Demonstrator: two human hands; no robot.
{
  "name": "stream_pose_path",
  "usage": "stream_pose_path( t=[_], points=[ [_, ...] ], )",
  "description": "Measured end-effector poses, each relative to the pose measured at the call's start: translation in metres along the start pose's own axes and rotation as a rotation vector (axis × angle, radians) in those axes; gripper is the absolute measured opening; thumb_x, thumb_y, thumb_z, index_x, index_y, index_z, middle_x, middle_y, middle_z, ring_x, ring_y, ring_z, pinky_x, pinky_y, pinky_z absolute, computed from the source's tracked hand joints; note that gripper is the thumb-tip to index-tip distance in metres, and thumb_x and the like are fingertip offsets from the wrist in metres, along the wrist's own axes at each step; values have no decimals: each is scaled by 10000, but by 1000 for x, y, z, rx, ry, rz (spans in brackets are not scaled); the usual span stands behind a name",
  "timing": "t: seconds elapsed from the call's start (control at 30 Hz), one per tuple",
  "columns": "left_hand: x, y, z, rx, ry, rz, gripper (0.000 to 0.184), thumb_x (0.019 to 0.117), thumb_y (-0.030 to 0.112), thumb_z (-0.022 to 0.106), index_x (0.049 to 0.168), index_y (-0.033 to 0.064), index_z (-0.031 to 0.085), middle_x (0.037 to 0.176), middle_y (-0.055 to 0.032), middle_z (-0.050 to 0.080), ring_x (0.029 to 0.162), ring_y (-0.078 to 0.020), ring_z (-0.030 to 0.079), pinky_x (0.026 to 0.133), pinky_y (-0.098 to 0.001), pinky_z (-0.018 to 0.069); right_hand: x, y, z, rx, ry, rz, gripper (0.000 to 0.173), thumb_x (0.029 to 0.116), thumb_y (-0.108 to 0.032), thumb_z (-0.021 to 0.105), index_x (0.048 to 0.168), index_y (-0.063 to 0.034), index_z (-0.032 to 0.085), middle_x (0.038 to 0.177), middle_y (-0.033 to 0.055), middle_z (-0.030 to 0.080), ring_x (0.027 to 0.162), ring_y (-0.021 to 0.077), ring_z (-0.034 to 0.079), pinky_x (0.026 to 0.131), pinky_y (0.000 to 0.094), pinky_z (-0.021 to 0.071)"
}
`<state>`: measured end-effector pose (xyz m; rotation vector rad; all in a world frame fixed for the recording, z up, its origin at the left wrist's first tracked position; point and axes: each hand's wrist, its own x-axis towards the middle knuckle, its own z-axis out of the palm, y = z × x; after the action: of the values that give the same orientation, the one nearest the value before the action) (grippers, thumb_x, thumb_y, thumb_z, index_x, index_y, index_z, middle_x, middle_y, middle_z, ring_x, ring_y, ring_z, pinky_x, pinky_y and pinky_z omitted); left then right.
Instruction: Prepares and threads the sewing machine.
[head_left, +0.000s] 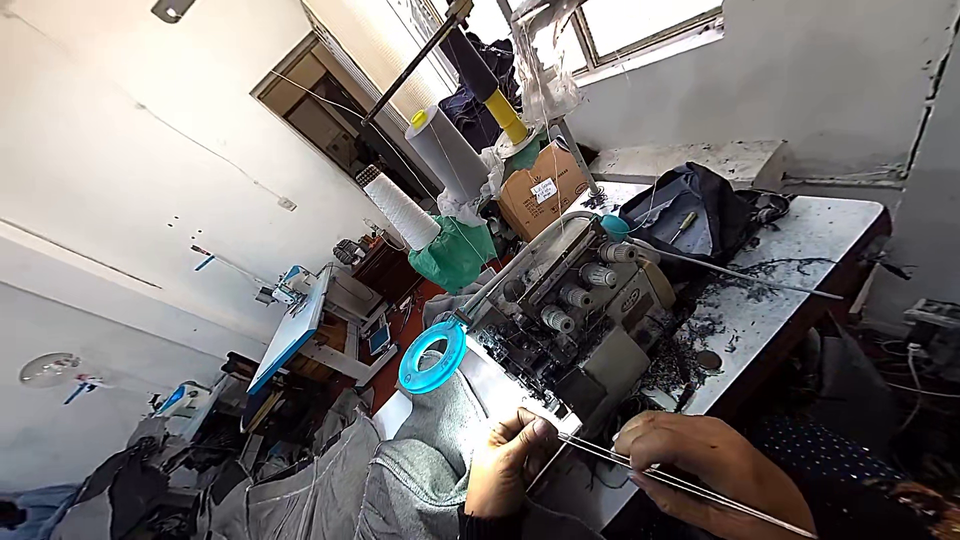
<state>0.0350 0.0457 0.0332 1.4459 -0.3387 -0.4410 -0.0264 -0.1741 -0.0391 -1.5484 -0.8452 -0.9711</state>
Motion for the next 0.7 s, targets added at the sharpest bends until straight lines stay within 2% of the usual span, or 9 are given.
stream_pose_path(
  t=[0.1,0.4,0.47,0.53,0.57,0.6,0.63,0.67,0.7],
  points=[
    [0,-1,0,-1,8,-3,143,917,37,650,799,59,729,629,38,634,471,40,493,464,-122,421,3,3,1,-34,-34,-60,128,1056,-194,542,1010,-75,554,925,83,674,981,135,690,951,221,533],
    [0,-2,-2,-35,-8,0,126,906,24,667,801,49,732,644,28,648,479,42,505,467,-116,427,4,5,3,-89,-53,-118,163,1076,-213,505,1002,-77,557,920,90,674,975,158,693,948,238,535],
    [0,-3,-3,-43,-27,15,113,905,40,685,807,51,741,660,28,657,489,45,511,475,-114,433,4,3,-6,-103,56,-27,276,1102,-318,450,994,-93,566,929,75,658,939,133,680,870,246,560],
    [-1,-3,-4,-64,-34,16,108,899,41,696,801,46,741,666,21,660,491,40,517,477,-114,437,13,8,-28,-286,243,162,443,1119,-429,329,962,-116,601,846,4,645,756,44,631,679,218,542],
    [-1,-3,-4,-70,-41,18,107,897,46,699,797,50,737,666,23,657,490,39,515,477,-115,436,25,17,-43,-411,332,278,510,1119,-425,321,923,-82,644,769,11,659,648,60,613,589,261,531],
    [-1,-4,-5,-74,-50,24,102,895,54,707,797,51,735,668,25,654,491,39,512,476,-116,435,41,30,-61,-510,362,394,526,1106,-361,340,891,-13,670,721,69,673,591,146,640,551,370,551],
    [-2,-5,-6,-78,-64,33,93,892,71,723,802,52,738,667,27,652,493,40,512,479,-117,436,59,48,-77,-582,331,520,504,1099,-312,344,893,38,643,703,139,655,578,251,647,546,475,531],
    [-2,-6,-7,-84,-79,43,88,889,88,740,808,53,741,671,29,649,498,40,509,483,-119,434,75,67,-93,-600,257,647,464,1101,-254,364,933,93,622,752,231,640,661,382,652,620,594,499],
    [-2,-7,-8,-86,-94,53,89,887,106,749,813,57,743,676,33,649,504,43,508,487,-119,433,89,86,-105,-593,147,775,425,1109,-213,397,1009,129,629,856,309,652,812,484,665,743,685,483]
  ],
)
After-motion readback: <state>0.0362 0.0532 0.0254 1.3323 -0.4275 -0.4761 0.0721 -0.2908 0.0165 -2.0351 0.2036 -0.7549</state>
